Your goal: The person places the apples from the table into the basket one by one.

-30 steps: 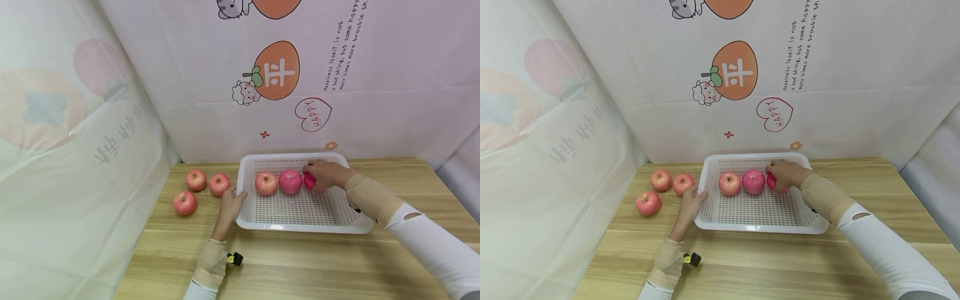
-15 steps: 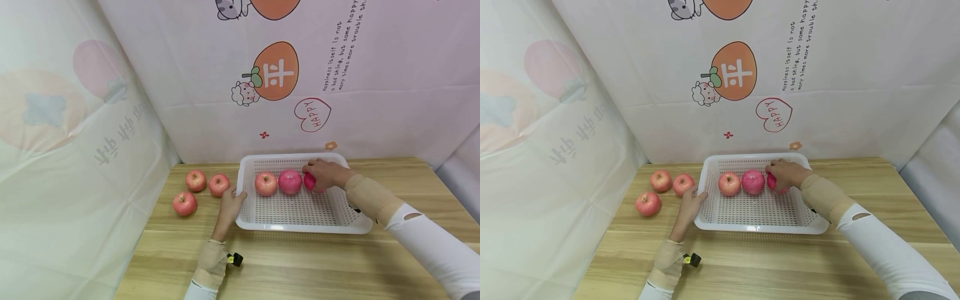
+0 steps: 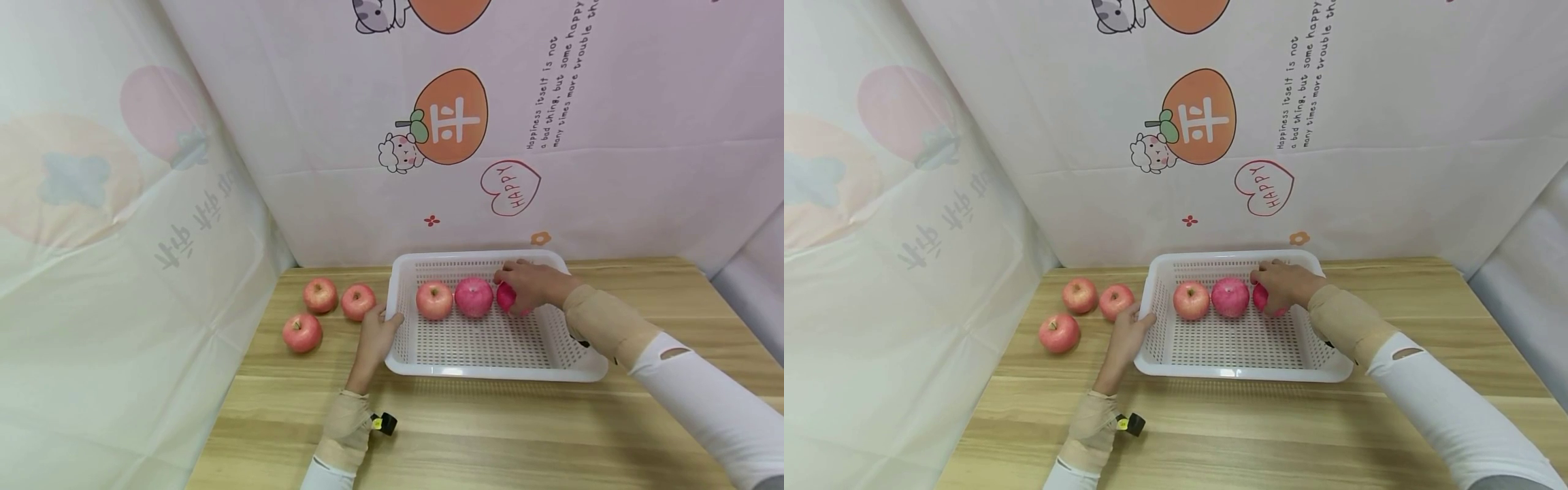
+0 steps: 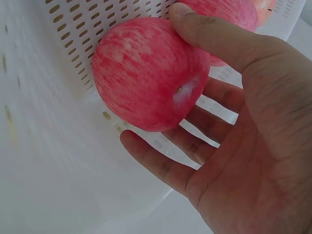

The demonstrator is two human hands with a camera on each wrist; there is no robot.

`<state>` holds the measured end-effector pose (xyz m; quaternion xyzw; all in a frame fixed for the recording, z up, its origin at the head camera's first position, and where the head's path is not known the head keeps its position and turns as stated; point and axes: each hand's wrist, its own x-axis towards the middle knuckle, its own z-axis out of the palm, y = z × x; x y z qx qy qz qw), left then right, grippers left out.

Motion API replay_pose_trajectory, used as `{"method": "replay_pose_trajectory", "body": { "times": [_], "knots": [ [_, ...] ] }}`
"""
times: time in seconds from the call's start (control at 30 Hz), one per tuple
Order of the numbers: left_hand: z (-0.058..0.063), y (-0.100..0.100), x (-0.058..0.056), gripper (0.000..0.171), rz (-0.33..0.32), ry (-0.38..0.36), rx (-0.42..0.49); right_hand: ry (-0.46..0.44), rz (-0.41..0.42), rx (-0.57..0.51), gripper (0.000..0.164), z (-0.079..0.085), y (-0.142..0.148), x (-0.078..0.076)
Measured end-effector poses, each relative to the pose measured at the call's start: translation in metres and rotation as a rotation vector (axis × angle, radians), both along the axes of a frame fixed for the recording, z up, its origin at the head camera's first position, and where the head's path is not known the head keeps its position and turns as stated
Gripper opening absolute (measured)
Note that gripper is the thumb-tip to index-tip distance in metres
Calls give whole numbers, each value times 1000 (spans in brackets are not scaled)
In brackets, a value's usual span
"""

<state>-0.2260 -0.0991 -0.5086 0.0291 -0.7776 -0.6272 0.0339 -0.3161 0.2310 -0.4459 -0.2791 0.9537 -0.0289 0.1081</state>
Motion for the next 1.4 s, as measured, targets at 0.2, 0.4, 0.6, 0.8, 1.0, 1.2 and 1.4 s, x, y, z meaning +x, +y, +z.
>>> {"method": "replay_pose_trajectory", "body": {
  "times": [0.2, 0.4, 0.6, 0.8, 1.0, 1.2, 1.4],
  "knots": [
    [-1, 0, 0, 45, -4, 6, 12, -11, -1, -4, 69, 3, 1, 2],
    [-1, 0, -1, 46, 1, -2, 7, -4, -10, -7, 66, 7, 2, 2],
    [-3, -1, -2, 45, 8, -2, -5, -1, -11, -3, 67, 12, 5, 2],
    [-4, -1, -1, 45, 23, -11, -13, -16, -34, -12, 70, 20, 8, 5],
    [-2, 0, 0, 45, 18, -11, -16, 0, -36, -20, 67, 25, 15, 8],
    [-2, 0, -1, 47, 20, -11, -31, 34, -46, -42, 67, 34, 24, 13],
    [-2, 0, -1, 47, 17, -9, -23, 17, -75, -60, 70, 39, 32, 14]
  ]
}}
